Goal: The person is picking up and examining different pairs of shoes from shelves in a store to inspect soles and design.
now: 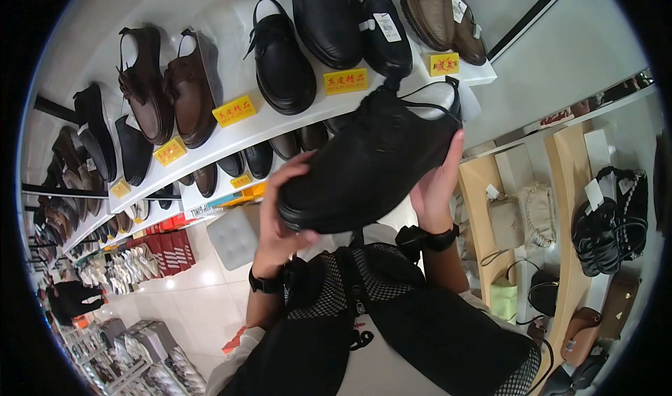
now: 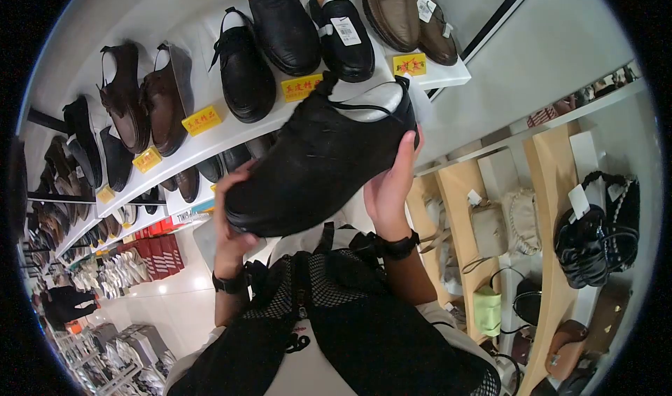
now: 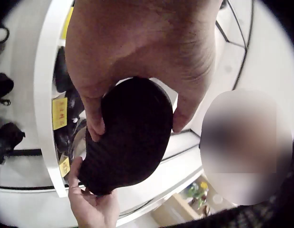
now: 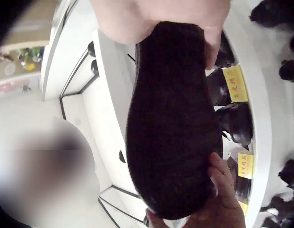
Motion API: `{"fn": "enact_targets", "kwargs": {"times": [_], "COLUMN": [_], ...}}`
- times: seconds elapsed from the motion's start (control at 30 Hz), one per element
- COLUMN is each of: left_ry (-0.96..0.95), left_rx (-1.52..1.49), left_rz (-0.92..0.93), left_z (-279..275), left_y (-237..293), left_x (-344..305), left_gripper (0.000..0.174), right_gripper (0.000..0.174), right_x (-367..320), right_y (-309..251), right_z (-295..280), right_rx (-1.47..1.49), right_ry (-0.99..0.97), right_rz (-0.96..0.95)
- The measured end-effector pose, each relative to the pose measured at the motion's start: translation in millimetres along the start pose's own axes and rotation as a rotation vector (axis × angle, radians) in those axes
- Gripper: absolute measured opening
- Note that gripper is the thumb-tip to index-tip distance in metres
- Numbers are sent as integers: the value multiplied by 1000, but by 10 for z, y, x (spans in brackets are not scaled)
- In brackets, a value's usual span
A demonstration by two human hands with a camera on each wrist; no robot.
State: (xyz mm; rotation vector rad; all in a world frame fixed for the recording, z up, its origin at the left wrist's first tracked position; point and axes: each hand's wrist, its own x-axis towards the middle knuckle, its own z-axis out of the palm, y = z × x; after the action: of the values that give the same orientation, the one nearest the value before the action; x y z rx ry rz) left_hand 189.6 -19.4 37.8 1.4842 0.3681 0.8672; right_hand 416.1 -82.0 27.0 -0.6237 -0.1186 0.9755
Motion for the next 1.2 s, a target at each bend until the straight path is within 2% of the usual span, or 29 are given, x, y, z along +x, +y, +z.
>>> {"fn": "enact_targets", "kwargs": {"times": [0.03, 0.07, 0.1, 0.13, 0.2, 0.23, 0.33, 0.5, 0.6, 0.67, 0.73, 0.77, 0.8, 0.87, 0.9, 0.93, 1.0, 1.03, 1.13, 1.2], "left_ry": [99, 95, 280, 465, 429, 394, 457, 424, 423, 448, 454, 457, 463, 464, 725, 725, 746, 745, 767, 708], "left_rx": [-84, -83, -211, -339, -402, -465, -512, -516, -484, -338, -258, -180, -178, -83, -18, -17, -146, -146, -121, -112], "left_rz": [-38, -38, -47, -57, -22, 14, -40, 7, 11, 13, 12, 6, 6, -106, -155, -155, -291, -292, -385, -413], "left_z": [-9, 5, 32, 48, -81, -154, -238, -311, -300, -300, -352, -391, -447, -539, -427, -434, -444, -428, -359, -320], "left_y": [0, -6, -21, -38, -86, -97, 2, -5, 1, -20, -56, -77, -114, -163, -172, -149, -103, -79, 21, 98], "left_x": [1, 22, 56, 83, 92, 103, 134, 127, 111, 96, 77, 53, 26, -5, 26, 34, 50, 69, 136, 161], "left_gripper": [87, 87, 87, 86, 86, 87, 85, 84, 82, 83, 81, 81, 81, 77, 63, 63, 56, 56, 51, 47], "right_gripper": [53, 53, 69, 69, 76, 78, 78, 78, 82, 86, 101, 110, 110, 112, 96, 96, 72, 54, 47, 44], "right_x": [-22, -48, -114, -184, -288, -318, -298, -286, -256, -220, -160, -160, -148, -129, -128, -86, -27, -109, -65, -63], "right_y": [34, 48, 40, 68, 167, 175, 173, 161, 140, 123, 129, 49, -2, -93, -135, -132, -130, -139, -175, -178], "right_z": [20, 29, 21, -12, 19, 78, 51, 35, 39, -130, -581, -122, -71, -34, 32, 18, 64, 131, 29, 2], "right_rx": [-90, -181, -176, -175, -479, -490, -420, -467, -481, -503, -378, -614, -613, -732, -753, -752, -838, -693, -750, -752], "right_ry": [39, 79, 34, 35, -34, -27, -98, -89, -91, -91, -366, -226, -229, -304, -354, -354, -351, -311, -291, -244], "right_rz": [-157, -315, -365, -368, -530, -557, -560, -505, -468, -463, -425, -497, -492, -396, -410, -409, -422, -288, -180, -171]}}
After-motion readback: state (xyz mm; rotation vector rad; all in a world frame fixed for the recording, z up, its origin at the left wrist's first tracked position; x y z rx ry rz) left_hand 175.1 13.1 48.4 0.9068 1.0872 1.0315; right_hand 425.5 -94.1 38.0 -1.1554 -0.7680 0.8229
